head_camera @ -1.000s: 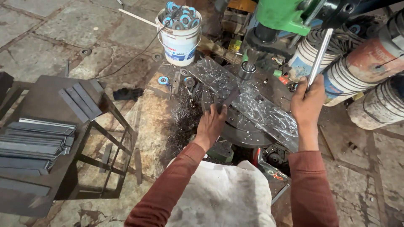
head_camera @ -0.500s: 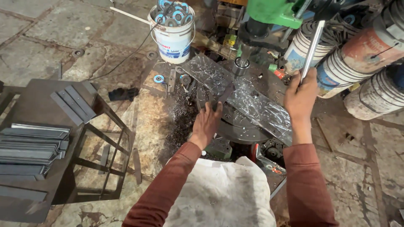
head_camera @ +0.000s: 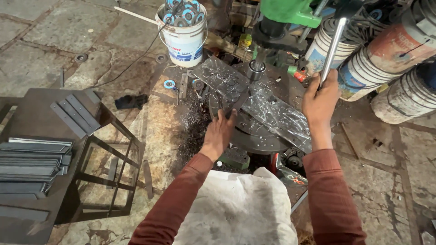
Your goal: Using a drill press to drill holes into small metal plates.
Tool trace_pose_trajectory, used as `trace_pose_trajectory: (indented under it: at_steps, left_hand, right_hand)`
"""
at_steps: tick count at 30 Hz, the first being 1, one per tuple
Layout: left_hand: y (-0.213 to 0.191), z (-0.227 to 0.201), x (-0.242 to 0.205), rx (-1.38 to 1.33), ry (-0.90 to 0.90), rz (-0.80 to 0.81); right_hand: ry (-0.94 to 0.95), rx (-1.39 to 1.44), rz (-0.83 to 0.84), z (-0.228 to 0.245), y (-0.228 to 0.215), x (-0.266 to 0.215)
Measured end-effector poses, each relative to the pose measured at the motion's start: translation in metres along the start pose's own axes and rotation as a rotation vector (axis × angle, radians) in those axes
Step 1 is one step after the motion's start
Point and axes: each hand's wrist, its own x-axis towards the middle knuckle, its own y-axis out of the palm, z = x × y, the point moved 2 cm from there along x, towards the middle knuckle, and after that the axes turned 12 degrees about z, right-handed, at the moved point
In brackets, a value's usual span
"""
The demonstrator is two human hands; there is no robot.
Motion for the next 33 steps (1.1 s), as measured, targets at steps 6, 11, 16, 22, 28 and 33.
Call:
trace_pose_trajectory:
  at_steps: [6,11,16,22,28,33]
  left_hand:
    - [-0.02,-0.005,-0.005,-0.057,-0.023,0.103]
    - [-0.02,-0.007,-0.006,-0.1,-0.032,0.069]
    - [-0.017,-0.005,-0.004,-0.116,-0.032,0.034]
    - [-0.023,-0.008,-0.002,-0.123,-0.067,0.047]
    - [-0.017,-0.007,-0.003,-0.121,-0.143,0.14]
    - [-0.011,-0.006,-0.003,-0.049,-0.121,0.046]
  right_hand:
    - [0.023,-0.035,-0.008,-0.004,0.003,0.002]
    - [0.056,-0.022,-0.016,-0.001,0.004,0.004]
    - [0.041,-0.072,-0.041,-0.013,0.009,0.004]
    - [0.099,0.023,-0.035,-0.008,0.008,0.007]
    - [0.058,-0.024,-0.038,-0.023,0.015,0.007]
    - [0.024,-0.025,-0.048,-0.022,0.015,0.008]
